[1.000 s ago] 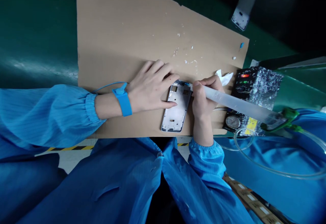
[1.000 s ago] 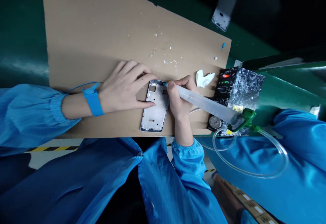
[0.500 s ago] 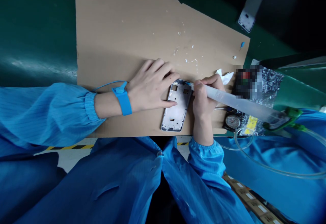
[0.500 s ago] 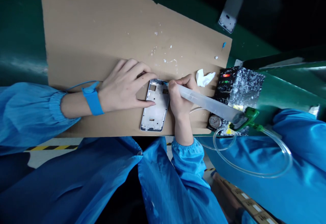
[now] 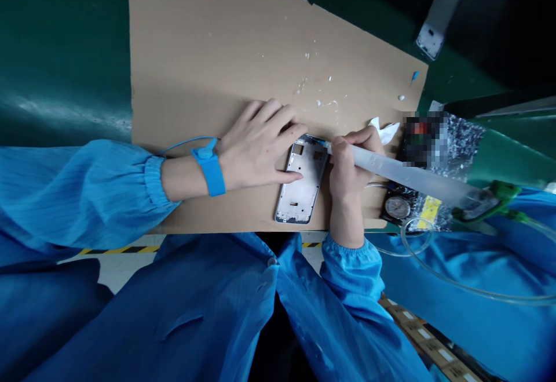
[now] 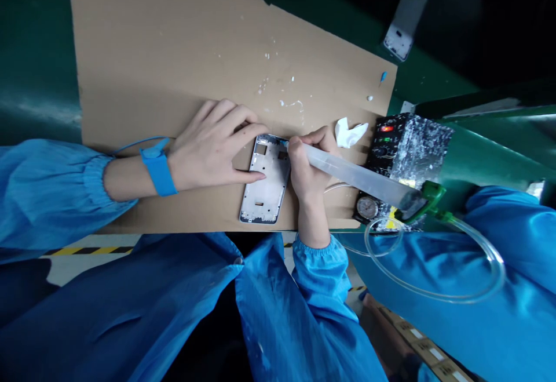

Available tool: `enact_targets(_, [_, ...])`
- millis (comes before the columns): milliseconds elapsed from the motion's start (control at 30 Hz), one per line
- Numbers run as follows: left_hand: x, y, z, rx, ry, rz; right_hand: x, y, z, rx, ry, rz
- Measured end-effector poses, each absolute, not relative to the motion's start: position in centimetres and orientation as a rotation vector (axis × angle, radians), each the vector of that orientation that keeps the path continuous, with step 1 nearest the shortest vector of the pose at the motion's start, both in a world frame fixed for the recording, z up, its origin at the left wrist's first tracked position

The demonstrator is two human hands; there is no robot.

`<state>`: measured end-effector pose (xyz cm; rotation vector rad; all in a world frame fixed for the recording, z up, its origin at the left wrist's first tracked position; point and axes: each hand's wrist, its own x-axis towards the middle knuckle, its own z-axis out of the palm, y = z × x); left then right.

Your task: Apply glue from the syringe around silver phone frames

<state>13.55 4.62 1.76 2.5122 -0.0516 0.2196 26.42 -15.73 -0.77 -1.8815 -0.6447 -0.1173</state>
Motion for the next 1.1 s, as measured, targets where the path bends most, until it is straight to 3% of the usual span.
enact_targets(1100, [13.5,4.8,1.8,2.513,-0.074,0.233,26.3,-15.4,-0.1,-1.826,-0.654,-0.079])
